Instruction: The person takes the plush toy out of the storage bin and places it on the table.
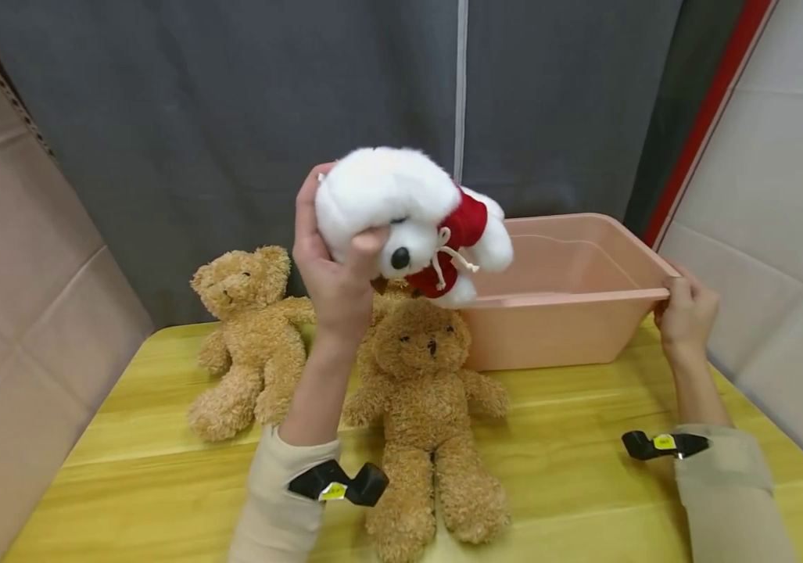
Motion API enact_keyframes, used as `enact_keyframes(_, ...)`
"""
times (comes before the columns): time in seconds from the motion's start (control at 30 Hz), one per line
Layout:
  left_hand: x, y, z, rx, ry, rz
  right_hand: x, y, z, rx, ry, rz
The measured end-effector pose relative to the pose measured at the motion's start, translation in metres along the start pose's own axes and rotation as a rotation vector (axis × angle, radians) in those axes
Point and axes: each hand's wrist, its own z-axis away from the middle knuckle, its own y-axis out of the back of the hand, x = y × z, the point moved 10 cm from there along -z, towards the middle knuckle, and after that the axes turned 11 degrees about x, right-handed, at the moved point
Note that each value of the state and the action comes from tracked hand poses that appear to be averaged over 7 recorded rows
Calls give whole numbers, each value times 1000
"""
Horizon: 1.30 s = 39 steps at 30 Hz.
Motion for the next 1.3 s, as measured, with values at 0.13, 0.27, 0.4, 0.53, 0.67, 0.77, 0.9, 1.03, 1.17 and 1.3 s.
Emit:
enact_keyframes(0.13, 6, 17, -10, 69, 25, 46, 1, 0, -1, 6, 3, -3)
enact_keyframes(0.27, 11, 33, -18, 127, 43, 89, 2, 0, -3, 8, 0, 9)
enact_keyframes(0.4, 11, 46, -23, 159, 70, 104, 4, 1, -4, 14, -17, 10)
enact_keyframes(0.53, 9, 61, -24, 185, 113, 84, 4, 3, -6, 22, -31, 3)
enact_keyframes(0.67, 9, 74, -25, 201, 139, 50, 3, 4, -6, 20, -32, 6)
enact_keyframes(0.77, 11, 83, -27, 209, 134, 28, 2, 5, -6, 12, -36, 4)
enact_keyframes(0.9, 11, 95, -28, 238, 149, 0, 1, 7, -5, 3, -27, 28)
enact_keyframes(1.03, 9, 109, -27, 263, 178, -27, 1, 6, -4, 4, -27, 35)
enact_keyframes(1.17, 8, 119, -25, 237, 199, -57, 2, 5, -5, 13, -43, 13)
enact_keyframes(1.3, 8, 126, -23, 194, 222, -81, 1, 6, -6, 17, -39, 27)
